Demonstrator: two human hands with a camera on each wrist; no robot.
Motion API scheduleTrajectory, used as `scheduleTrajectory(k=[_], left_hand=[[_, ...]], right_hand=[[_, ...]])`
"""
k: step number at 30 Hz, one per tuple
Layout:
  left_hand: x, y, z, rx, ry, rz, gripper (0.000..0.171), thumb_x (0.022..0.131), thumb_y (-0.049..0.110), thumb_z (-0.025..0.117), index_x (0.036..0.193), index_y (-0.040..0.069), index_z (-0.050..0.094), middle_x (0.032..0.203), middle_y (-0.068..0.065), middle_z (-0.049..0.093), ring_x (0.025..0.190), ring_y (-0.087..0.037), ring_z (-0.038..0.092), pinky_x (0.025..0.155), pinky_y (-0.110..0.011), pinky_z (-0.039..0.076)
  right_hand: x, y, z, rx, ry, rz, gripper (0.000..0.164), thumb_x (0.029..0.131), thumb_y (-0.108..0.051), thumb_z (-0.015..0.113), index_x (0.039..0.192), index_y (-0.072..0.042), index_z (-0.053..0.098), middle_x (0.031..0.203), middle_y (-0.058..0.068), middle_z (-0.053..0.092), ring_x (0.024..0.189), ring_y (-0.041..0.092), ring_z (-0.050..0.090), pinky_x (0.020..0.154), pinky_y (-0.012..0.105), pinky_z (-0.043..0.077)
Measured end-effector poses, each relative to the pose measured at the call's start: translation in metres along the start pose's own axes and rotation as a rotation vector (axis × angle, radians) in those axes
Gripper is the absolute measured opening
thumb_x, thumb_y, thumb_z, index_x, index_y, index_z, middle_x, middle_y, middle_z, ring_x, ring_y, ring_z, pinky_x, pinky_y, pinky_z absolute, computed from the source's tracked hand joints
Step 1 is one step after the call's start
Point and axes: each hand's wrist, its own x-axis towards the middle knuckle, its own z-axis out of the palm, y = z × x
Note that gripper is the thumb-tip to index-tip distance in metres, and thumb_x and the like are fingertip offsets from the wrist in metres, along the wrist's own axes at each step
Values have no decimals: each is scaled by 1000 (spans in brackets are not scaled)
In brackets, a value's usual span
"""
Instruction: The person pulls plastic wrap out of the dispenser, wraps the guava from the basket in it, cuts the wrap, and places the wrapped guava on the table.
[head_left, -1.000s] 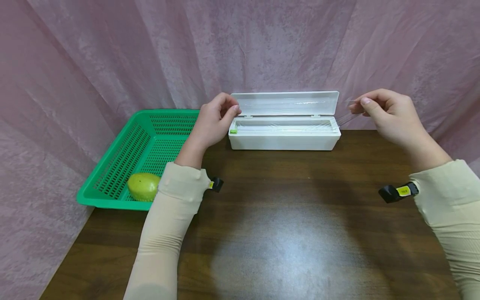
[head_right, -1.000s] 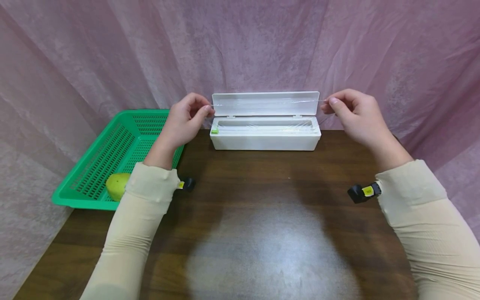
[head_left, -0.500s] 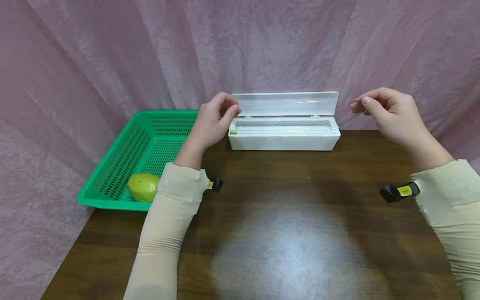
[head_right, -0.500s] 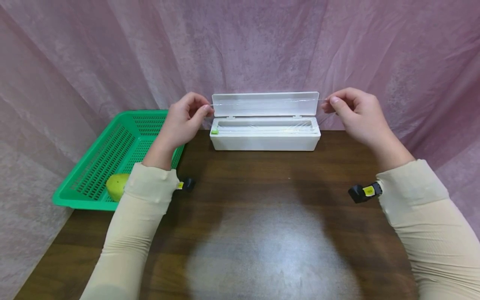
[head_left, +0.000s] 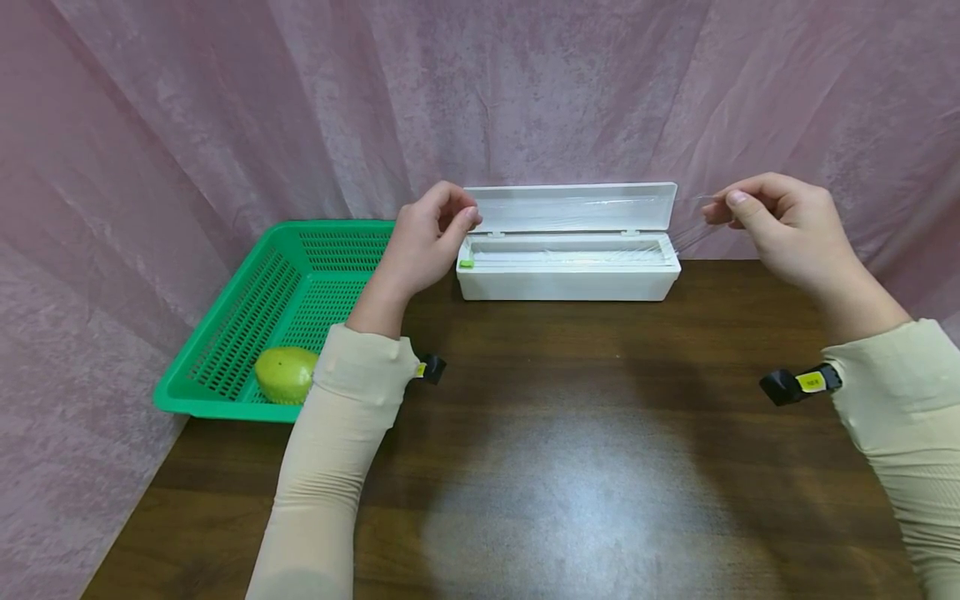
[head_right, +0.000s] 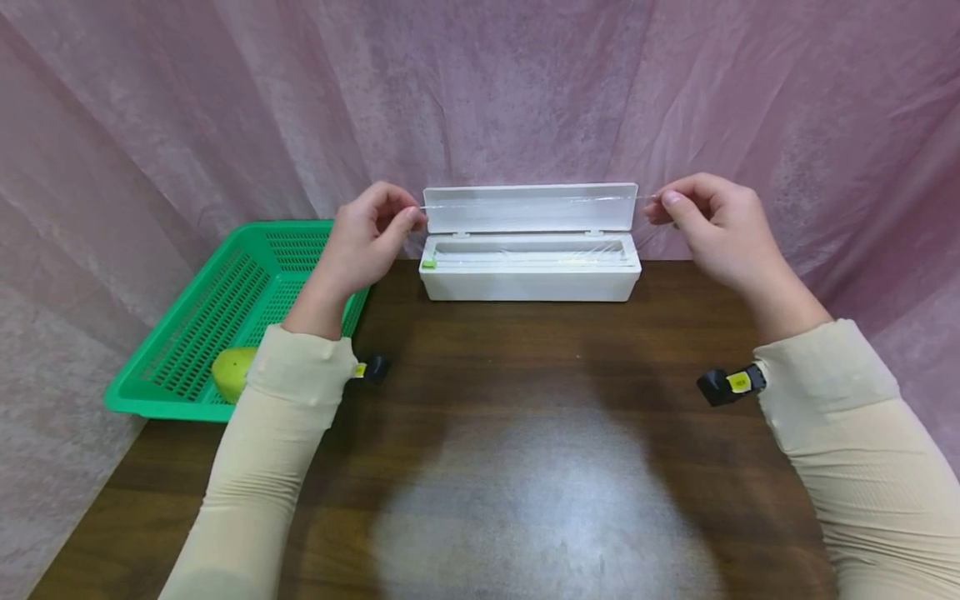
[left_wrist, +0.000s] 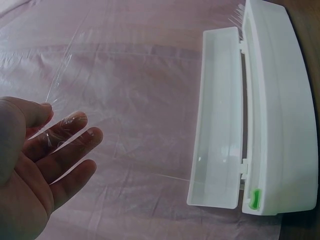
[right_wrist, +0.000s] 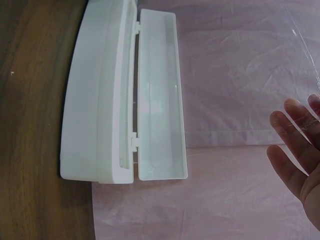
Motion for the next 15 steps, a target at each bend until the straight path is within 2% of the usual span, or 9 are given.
scheduleTrajectory(k=[15], left_hand=[[1,1,1,8,8,22,16,97,16,52,105,3,58,95,-10,69,86,-17,64,75,-26,48]], right_hand=[[-1,1,-1,38,1,20,15,95,-11,56,99,-4,68,83,-16,71,81,-2,66,76,6,48]])
